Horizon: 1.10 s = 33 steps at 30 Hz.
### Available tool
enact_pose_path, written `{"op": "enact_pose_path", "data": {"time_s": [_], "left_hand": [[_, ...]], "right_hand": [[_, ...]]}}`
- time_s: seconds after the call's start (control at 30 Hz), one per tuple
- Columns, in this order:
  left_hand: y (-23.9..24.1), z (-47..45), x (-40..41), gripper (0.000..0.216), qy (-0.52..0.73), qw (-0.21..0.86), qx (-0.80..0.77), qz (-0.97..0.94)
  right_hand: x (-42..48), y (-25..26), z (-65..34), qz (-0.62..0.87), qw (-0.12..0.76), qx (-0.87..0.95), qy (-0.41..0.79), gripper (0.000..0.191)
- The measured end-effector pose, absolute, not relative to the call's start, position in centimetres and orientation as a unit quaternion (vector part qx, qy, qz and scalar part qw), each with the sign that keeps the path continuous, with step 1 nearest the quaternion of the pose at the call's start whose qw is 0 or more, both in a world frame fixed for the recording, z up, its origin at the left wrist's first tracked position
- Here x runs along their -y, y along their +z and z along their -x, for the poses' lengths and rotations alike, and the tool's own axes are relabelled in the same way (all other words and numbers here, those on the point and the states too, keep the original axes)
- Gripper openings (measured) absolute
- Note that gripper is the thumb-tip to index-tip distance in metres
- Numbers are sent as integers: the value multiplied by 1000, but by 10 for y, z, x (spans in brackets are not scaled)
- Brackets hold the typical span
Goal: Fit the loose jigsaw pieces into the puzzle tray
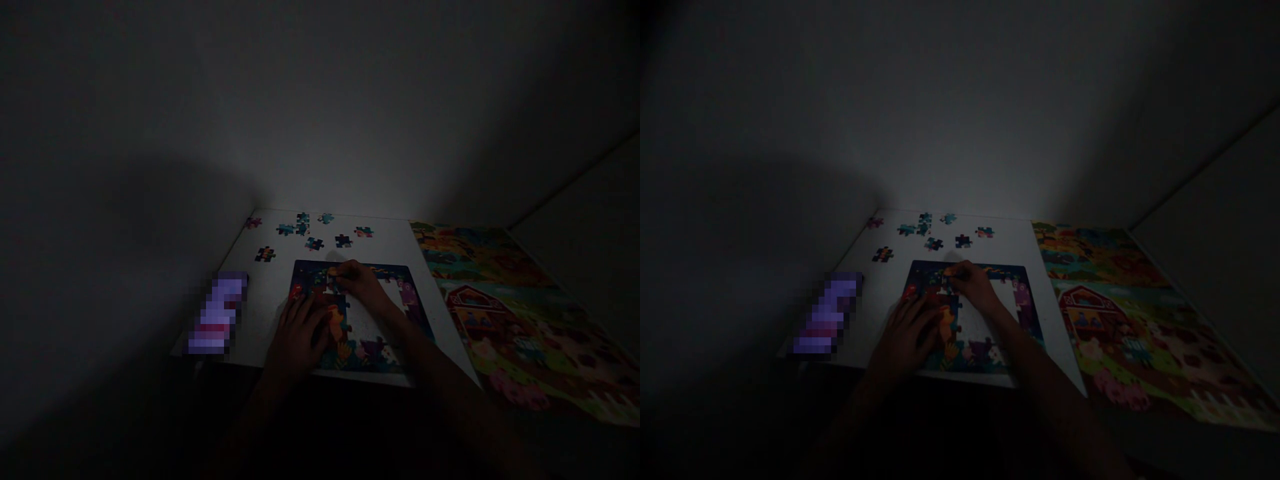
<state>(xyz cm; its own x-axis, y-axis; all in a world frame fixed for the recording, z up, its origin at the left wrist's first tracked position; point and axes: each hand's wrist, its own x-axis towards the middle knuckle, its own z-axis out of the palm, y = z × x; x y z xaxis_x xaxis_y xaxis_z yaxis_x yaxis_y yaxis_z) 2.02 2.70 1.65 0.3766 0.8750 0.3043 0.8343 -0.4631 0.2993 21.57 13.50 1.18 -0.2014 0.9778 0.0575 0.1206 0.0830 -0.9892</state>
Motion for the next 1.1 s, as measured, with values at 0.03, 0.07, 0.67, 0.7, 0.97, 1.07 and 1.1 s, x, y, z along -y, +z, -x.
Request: {"op": "enact_pose_path", "data": {"time_s": [0.03, 0.07, 0.67, 0.7, 0.97, 1.07, 1.1], "left_hand": [[16, -20, -27, 35, 214, 47, -516, -828], [16, -20, -27, 35, 214, 46, -516, -829], [16, -21, -26, 35, 216, 40, -519, -826], [16, -21, -26, 35, 214, 38, -519, -826], [16, -21, -26, 36, 214, 39, -521, -825], [17, -21, -26, 38, 209, 40, -520, -827], [18, -21, -26, 39, 206, 41, -521, -827]], "right_hand": [[-134, 12, -216, 465, 423, 619, 470, 20], [-134, 13, -216, 469, 411, 644, 444, 19], [-130, 10, -216, 502, 269, 798, 198, 21], [-130, 9, -216, 498, 268, 801, 198, 23], [-123, 17, -215, 477, 209, 844, 130, 35], [-118, 20, -212, 475, 182, 856, 94, 37], [-117, 21, -212, 475, 173, 859, 86, 37]]}}
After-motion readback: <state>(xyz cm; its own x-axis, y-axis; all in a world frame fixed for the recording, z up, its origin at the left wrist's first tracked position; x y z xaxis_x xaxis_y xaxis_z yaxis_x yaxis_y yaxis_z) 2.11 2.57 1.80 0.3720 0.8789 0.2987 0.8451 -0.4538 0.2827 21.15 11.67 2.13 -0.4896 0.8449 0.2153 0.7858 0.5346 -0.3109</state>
